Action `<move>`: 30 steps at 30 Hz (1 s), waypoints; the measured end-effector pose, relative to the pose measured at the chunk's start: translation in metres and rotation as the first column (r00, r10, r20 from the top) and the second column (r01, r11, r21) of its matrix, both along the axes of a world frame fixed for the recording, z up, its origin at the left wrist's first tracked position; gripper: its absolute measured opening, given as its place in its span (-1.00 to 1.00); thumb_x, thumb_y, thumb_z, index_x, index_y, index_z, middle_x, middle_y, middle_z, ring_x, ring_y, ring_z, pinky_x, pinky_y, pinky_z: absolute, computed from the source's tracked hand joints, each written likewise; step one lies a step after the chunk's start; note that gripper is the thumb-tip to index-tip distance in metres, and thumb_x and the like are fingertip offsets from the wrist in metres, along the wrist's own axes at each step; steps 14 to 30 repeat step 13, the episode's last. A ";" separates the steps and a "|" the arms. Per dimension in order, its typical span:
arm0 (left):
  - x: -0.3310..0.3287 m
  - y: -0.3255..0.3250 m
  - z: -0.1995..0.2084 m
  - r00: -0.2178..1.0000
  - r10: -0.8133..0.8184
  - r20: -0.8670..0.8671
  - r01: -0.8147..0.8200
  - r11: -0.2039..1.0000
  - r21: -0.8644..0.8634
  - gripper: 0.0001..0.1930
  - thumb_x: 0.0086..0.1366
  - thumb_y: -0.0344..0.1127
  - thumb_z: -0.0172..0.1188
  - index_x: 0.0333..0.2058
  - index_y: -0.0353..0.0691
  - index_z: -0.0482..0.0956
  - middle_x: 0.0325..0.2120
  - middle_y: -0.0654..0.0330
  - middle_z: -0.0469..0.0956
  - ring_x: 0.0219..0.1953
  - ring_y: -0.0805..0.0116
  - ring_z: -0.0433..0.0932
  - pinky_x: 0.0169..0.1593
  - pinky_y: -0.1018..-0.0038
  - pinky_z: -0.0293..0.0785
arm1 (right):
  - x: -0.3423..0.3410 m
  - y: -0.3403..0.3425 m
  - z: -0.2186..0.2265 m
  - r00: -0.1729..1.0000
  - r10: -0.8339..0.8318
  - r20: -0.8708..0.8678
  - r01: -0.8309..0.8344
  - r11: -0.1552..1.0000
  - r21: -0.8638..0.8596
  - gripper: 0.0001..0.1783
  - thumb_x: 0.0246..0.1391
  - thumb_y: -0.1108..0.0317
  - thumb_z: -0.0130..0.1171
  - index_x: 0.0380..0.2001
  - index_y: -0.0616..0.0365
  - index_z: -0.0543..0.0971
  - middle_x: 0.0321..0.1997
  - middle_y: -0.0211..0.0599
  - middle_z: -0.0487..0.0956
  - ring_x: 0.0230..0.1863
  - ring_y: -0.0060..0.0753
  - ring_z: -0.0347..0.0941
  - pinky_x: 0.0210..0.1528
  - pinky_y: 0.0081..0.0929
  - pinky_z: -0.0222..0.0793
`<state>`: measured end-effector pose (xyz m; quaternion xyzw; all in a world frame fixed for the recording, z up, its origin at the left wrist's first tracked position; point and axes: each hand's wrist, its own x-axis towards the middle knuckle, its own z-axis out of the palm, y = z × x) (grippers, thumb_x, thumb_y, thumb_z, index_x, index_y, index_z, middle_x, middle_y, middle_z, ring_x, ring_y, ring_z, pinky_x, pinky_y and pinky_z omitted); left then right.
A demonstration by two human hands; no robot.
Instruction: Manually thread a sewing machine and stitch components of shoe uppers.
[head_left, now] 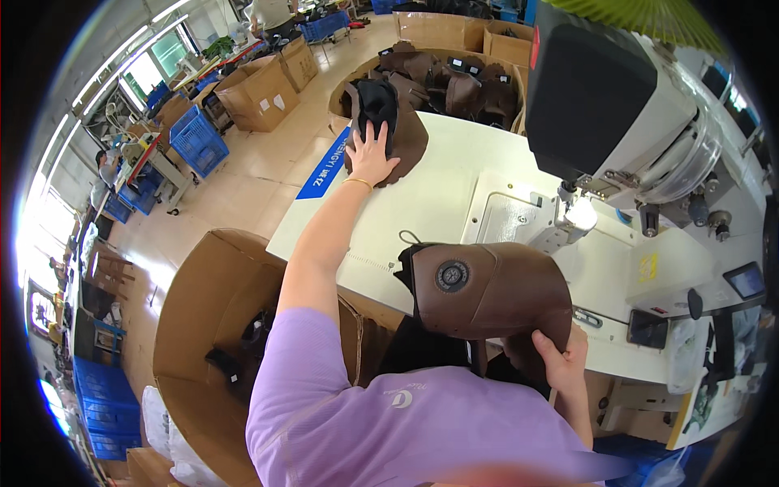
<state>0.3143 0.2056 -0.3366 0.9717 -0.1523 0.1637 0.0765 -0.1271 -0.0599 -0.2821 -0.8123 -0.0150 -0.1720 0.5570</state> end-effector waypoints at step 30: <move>-0.216 0.075 -0.052 0.901 0.069 0.428 0.277 0.668 -0.691 -0.32 0.25 -0.28 0.30 0.27 -0.32 0.20 0.28 -0.15 0.18 0.33 -0.09 0.16 0.36 0.12 0.10 | 0.076 0.053 0.047 0.952 -0.076 0.297 0.173 0.934 -0.314 -0.81 0.17 0.42 0.16 -0.23 0.35 0.57 -0.33 -0.08 0.55 -0.38 -0.06 0.47 -0.31 -0.30 0.35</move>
